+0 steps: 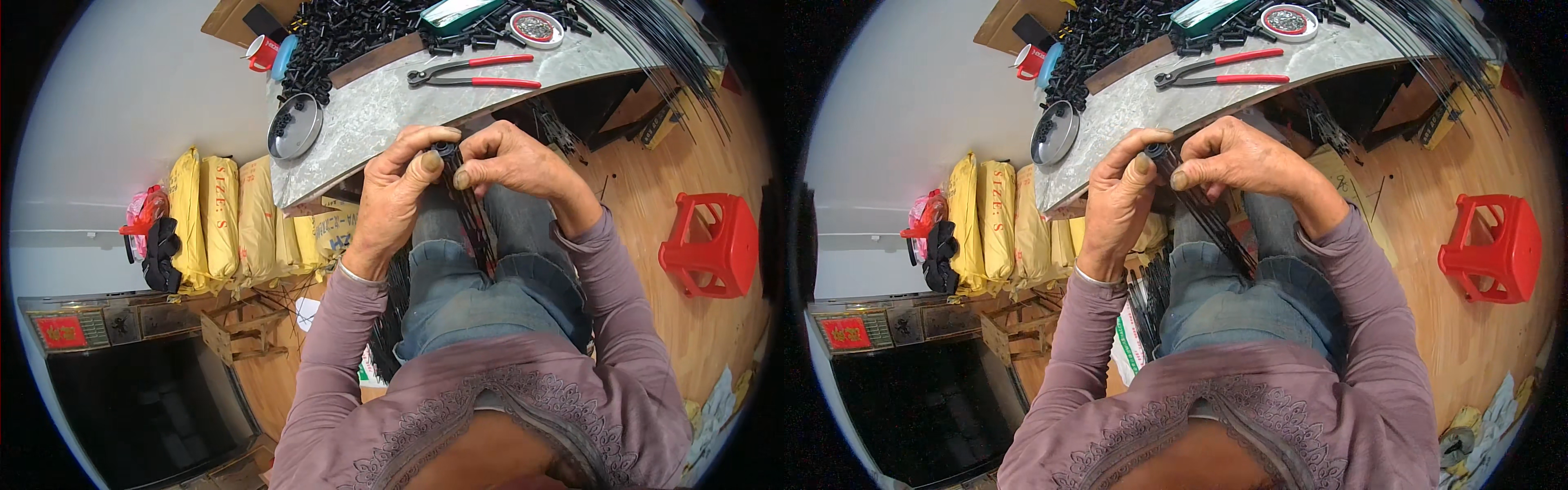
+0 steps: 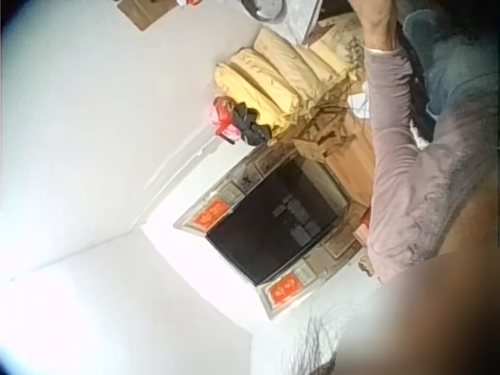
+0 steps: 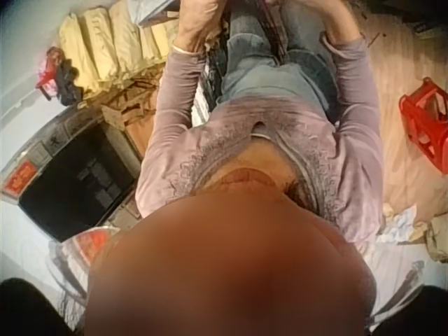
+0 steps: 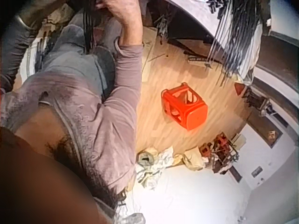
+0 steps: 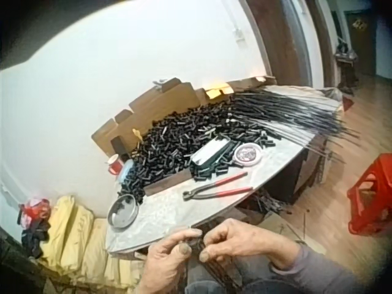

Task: Organizing and bundling black cable ties using pliers at a workstation.

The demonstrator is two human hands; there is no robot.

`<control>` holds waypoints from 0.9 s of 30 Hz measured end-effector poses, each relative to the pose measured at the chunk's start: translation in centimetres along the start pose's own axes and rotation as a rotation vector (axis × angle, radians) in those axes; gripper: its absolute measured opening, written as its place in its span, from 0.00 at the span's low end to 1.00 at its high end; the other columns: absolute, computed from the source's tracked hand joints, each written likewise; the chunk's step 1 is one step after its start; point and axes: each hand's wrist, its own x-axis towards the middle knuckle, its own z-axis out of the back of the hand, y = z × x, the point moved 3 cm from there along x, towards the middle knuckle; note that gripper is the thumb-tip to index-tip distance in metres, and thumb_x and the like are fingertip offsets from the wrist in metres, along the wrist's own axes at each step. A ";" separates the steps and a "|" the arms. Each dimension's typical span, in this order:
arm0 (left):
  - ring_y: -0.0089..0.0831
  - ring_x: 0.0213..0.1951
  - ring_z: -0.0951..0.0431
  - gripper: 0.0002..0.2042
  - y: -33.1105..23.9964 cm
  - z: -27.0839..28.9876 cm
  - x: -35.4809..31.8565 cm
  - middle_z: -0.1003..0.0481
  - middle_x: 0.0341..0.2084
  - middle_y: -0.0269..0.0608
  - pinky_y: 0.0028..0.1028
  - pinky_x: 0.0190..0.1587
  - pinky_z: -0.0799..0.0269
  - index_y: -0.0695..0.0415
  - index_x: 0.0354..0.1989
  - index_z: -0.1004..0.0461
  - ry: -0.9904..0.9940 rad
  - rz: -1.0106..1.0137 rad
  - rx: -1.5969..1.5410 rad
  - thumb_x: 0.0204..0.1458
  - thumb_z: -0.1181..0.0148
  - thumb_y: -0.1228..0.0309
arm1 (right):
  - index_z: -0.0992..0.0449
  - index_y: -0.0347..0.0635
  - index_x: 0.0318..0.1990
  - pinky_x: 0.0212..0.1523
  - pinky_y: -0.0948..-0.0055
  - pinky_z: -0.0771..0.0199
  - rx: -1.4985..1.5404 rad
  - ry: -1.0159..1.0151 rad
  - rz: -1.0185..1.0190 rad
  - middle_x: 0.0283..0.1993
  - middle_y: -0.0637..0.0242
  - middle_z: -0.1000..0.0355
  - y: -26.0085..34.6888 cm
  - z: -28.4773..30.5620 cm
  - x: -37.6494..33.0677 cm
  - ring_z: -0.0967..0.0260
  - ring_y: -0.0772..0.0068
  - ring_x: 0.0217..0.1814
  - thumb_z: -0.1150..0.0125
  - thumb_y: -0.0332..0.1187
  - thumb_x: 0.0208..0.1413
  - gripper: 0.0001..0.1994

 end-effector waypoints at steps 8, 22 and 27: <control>0.23 0.46 0.30 0.17 -0.2 -0.8 -0.4 0.30 0.44 0.33 0.23 0.54 0.38 0.63 0.51 0.28 0.145 -0.029 -0.065 0.58 0.43 0.64 | 0.23 0.38 0.25 0.26 0.81 0.28 0.024 0.044 -0.046 0.22 0.74 0.31 -0.3 -0.3 -0.2 0.33 0.84 0.24 0.30 0.38 0.47 0.12; 0.20 0.35 0.28 0.14 0.2 -1.9 -0.6 0.25 0.35 0.37 0.20 0.39 0.31 0.64 0.47 0.26 -0.472 -0.093 0.143 0.60 0.45 0.66 | 0.24 0.37 0.23 0.21 0.84 0.37 -0.116 -0.327 -0.004 0.18 0.75 0.32 0.5 -1.6 0.0 0.36 0.87 0.20 0.34 0.36 0.52 0.13; 0.19 0.31 0.30 0.13 -0.9 -2.4 -1.1 0.26 0.30 0.36 0.21 0.34 0.32 0.65 0.45 0.25 -0.485 -0.226 0.464 0.58 0.43 0.68 | 0.25 0.35 0.24 0.22 0.82 0.36 -0.185 -0.348 0.043 0.19 0.74 0.32 0.5 -1.8 -0.4 0.36 0.86 0.21 0.35 0.35 0.52 0.12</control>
